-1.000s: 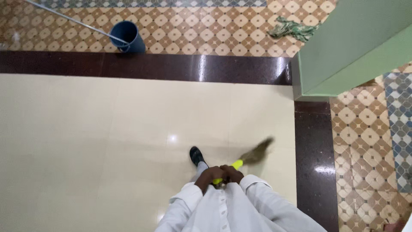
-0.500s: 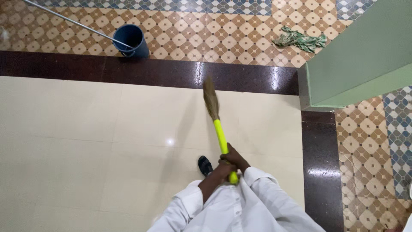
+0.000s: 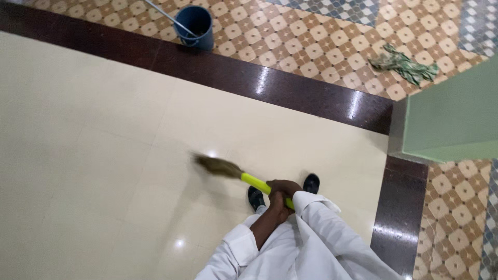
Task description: The person sweeps debris across a tiled floor using a broom, gathering the pieces into a pile.
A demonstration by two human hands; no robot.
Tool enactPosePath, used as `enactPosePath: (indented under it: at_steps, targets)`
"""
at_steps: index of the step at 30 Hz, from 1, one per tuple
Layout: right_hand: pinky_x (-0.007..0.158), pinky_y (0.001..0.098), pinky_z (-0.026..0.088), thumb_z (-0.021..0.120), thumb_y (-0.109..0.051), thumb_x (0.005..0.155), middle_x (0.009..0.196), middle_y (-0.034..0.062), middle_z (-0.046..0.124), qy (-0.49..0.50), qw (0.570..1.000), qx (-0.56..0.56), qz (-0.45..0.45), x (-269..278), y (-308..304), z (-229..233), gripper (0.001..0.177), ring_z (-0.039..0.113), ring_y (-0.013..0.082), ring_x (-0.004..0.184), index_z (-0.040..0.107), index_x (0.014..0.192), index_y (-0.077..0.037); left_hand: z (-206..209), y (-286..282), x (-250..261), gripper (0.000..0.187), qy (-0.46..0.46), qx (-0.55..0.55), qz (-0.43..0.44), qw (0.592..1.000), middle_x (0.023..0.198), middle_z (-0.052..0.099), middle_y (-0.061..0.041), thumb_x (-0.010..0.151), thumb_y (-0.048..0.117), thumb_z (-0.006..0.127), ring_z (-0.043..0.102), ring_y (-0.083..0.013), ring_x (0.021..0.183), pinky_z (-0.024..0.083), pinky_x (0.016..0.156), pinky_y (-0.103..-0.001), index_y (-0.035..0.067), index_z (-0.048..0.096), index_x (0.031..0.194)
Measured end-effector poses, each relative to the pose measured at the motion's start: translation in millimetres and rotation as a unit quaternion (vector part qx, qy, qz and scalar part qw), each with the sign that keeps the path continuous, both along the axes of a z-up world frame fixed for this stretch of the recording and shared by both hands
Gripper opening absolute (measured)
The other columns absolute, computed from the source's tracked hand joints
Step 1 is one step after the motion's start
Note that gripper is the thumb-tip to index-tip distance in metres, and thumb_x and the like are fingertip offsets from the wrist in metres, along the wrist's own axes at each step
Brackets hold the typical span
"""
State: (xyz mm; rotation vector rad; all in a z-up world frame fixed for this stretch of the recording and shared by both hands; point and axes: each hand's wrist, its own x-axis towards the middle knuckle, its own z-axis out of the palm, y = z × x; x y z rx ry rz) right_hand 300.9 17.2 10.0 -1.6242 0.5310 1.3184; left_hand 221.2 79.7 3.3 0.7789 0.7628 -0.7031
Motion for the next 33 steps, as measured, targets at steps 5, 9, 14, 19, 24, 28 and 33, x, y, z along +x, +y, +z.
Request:
enactPosePath:
  at_steps: [5, 9, 14, 19, 24, 28, 33]
  targets:
    - [0.073, 0.0413, 0.055, 0.075, -0.022, 0.079, 0.104, 0.0188, 0.068, -0.023, 0.996, 0.021, -0.082, -1, -36, -18, 0.06, 0.067, 0.0282, 0.086, 0.051, 0.13, -0.003, -9, -17, 17, 0.049, 0.0, 0.032, -0.011, 0.999, 0.102, 0.064, -0.016, 0.089, 0.008, 0.065, 0.068, -0.0282, 0.08, 0.063, 0.066, -0.049, 0.002, 0.042, 0.133]
    - [0.069, 0.0405, 0.056, 0.077, -0.016, 0.078, 0.099, 0.0181, 0.067, -0.085, 0.987, 0.045, -0.131, 10, -74, -15, 0.053, 0.067, 0.0269, 0.082, 0.052, 0.121, 0.0, -17, -41, 30, 0.055, -0.022, 0.059, -0.101, 0.993, 0.099, 0.064, -0.016, 0.088, 0.008, 0.066, 0.068, -0.0282, 0.075, 0.064, 0.062, -0.05, 0.003, 0.038, 0.135]
    - [0.066, 0.0402, 0.058, 0.078, -0.01, 0.076, 0.099, 0.0184, 0.064, -0.243, 0.959, -0.09, -0.116, 46, -106, -15, 0.06, 0.067, 0.026, 0.081, 0.043, 0.122, 0.002, -15, -68, 67, 0.062, -0.04, 0.1, -0.161, 0.981, 0.096, 0.063, -0.017, 0.086, 0.007, 0.067, 0.067, -0.0281, 0.07, 0.064, 0.058, -0.051, 0.003, 0.033, 0.138]
    - [0.071, 0.0419, 0.06, 0.078, -0.01, 0.074, 0.111, 0.0252, 0.062, -0.259, 0.961, -0.073, -0.061, 84, -113, -17, 0.091, 0.068, 0.0314, 0.091, 0.025, 0.147, 0.003, 2, -79, 88, 0.066, -0.005, 0.065, -0.101, 0.993, 0.093, 0.059, -0.014, 0.083, 0.003, 0.063, 0.063, -0.0269, 0.064, 0.065, 0.058, -0.052, 0.013, 0.026, 0.137]
    - [0.092, 0.0374, 0.057, 0.08, -0.021, 0.072, 0.13, 0.0302, 0.063, -0.241, 0.954, -0.037, 0.174, 112, -114, -23, 0.118, 0.068, 0.0343, 0.111, 0.007, 0.162, -0.004, -7, -112, 92, 0.048, -0.028, -0.026, 0.015, 0.999, 0.103, 0.062, -0.014, 0.088, 0.005, 0.063, 0.067, -0.0269, 0.08, 0.064, 0.071, -0.049, 0.007, 0.041, 0.131]
    - [0.102, 0.0382, 0.053, 0.079, -0.032, 0.072, 0.136, 0.0278, 0.062, -0.236, 0.896, 0.022, 0.376, 124, -126, -30, 0.111, 0.064, 0.0337, 0.121, 0.021, 0.165, -0.011, -16, -146, 97, 0.032, 0.02, -0.135, 0.174, 0.975, 0.11, 0.068, -0.011, 0.089, 0.012, 0.057, 0.07, -0.0257, 0.097, 0.063, 0.084, -0.046, 0.009, 0.056, 0.121]
    - [0.101, 0.0397, 0.052, 0.08, -0.034, 0.072, 0.134, 0.0219, 0.065, -0.149, 0.908, 0.019, 0.39, 126, -153, -53, 0.1, 0.064, 0.0308, 0.12, 0.035, 0.158, -0.011, -28, -170, 105, 0.024, 0.092, -0.147, 0.191, 0.966, 0.103, 0.067, -0.009, 0.091, 0.015, 0.058, 0.067, -0.0263, 0.095, 0.061, 0.08, -0.046, 0.01, 0.057, 0.115]
